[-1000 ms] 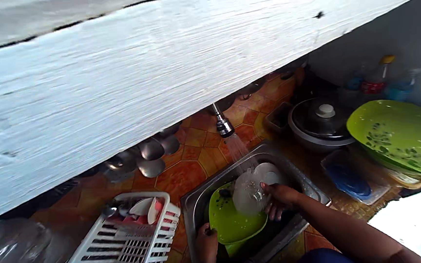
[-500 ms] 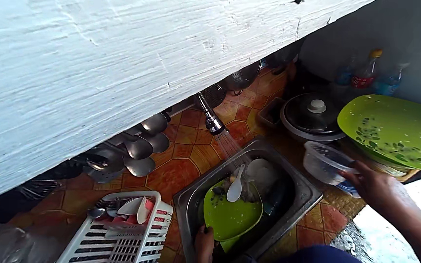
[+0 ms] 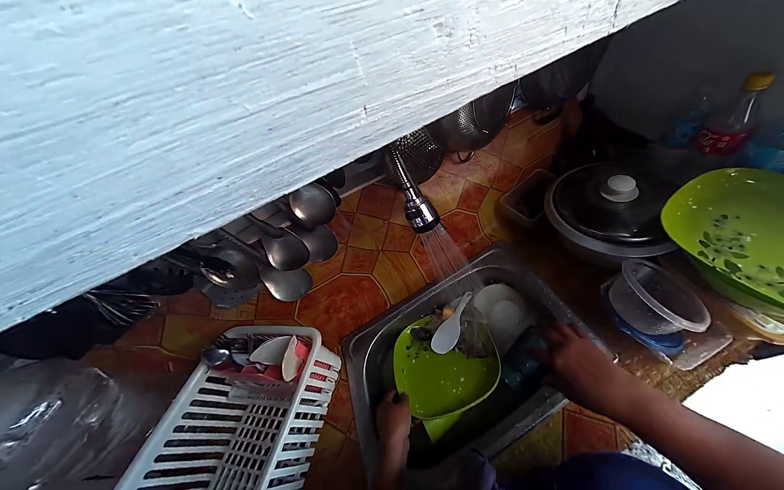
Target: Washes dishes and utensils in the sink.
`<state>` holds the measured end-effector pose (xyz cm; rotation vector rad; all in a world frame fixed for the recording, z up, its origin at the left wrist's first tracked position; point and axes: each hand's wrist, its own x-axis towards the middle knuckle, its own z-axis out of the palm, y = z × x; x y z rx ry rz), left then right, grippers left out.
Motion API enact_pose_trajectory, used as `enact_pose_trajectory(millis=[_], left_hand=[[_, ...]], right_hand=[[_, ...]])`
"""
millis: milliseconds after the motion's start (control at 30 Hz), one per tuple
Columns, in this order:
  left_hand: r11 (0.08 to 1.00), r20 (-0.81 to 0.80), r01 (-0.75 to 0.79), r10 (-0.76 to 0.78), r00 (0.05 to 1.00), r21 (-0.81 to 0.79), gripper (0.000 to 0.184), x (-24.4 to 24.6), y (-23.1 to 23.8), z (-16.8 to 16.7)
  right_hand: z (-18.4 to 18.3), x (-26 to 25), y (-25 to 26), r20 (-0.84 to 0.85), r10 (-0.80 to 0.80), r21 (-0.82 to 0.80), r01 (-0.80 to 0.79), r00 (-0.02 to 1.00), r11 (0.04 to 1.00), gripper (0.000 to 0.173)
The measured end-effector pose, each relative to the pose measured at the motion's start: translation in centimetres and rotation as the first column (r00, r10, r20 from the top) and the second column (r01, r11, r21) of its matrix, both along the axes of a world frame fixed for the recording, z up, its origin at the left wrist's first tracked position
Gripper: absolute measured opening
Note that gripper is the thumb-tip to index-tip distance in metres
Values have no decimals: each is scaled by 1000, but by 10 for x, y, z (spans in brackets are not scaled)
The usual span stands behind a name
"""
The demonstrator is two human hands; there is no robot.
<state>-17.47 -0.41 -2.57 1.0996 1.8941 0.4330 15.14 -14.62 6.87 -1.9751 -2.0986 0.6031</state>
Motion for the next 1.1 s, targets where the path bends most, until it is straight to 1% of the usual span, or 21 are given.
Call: enact_pose_trajectory(millis=[33, 67, 133, 200, 267, 333, 367, 400, 433, 467, 500, 533, 567, 600, 633, 700, 800, 867, 967, 1033, 1100], left_hand=[[1000, 2, 2, -2, 1000, 5, 30, -2, 0, 1], [1000, -10, 8, -7, 1000, 20, 30, -6, 1, 2], [997, -73, 27, -22, 997, 67, 30, -14, 4, 4], [995, -135, 48, -36, 990, 86, 32, -20, 9, 10], [994, -221, 93, -77, 972, 60, 37, -20, 10, 20], [978, -387, 199, -159, 908, 68, 53, -9, 5, 40], [955, -474, 278, -198, 858, 104, 61, 0, 0, 52], [912, -536, 370, -226, 813, 176, 63, 10, -6, 60], [851, -552, 468, -278, 786, 237, 60, 21, -12, 67], [792, -503, 557, -386, 773, 249, 54, 34, -21, 72], [758, -367, 619, -527, 767, 206, 48, 51, -31, 76], [747, -148, 652, -636, 758, 131, 41, 68, -42, 74], [739, 117, 673, -670, 733, 12, 37, 85, -49, 66], [719, 325, 685, -624, 710, -118, 38, 99, -54, 53], [690, 415, 687, -570, 709, -227, 40, 110, -57, 40], [674, 361, 649, -542, 759, -353, 43, 128, -56, 24], [664, 223, 611, -578, 785, -431, 47, 147, -50, 27], [658, 175, 621, -613, 770, -426, 46, 152, -49, 22], [637, 105, 678, -696, 710, -367, 42, 150, -49, 14], [653, 78, 664, -689, 720, -364, 41, 146, -50, 13], [691, 70, 626, -649, 757, -362, 41, 143, -52, 14]], right_hand=[[-16, -4, 19, 15, 120, -155, -116, 993, 981, 44], [-34, -8, 36, 28, 213, -244, -200, 977, 949, 47], [-64, -11, 60, 35, 309, -354, -277, 950, 893, 53], [-81, -9, 75, 67, 373, -420, -313, 925, 852, 63], [-92, -6, 87, 102, 418, -431, -338, 903, 836, 70], [-99, -6, 93, 139, 411, -457, -310, 901, 834, 78], [-101, -6, 94, 149, 394, -471, -285, 907, 835, 82], [-102, -7, 95, 158, 376, -482, -261, 913, 837, 85], [-102, -8, 97, 161, 360, -488, -243, 919, 839, 87], [-101, -9, 97, 161, 346, -496, -227, 924, 838, 89], [-99, -10, 96, 157, 333, -504, -215, 930, 837, 91], [-97, -12, 96, 156, 320, -508, -202, 934, 837, 94], [-96, -13, 96, 159, 307, -508, -189, 938, 841, 95], [-97, -15, 97, 171, 298, -507, -176, 939, 844, 96], [-98, -17, 98, 177, 289, -511, -163, 941, 844, 96], [-97, -18, 98, 162, 266, -527, -144, 950, 837, 95], [-91, -15, 100, 144, 223, -537, -113, 964, 836, 94], [-82, -10, 102, 133, 205, -531, -104, 970, 841, 97], [-70, -10, 107, 133, 193, -551, -90, 972, 830, 99], [-72, -13, 110, 125, 198, -571, -93, 972, 816, 96], [-78, -12, 113, 91, 198, -590, -107, 976, 800, 94]])
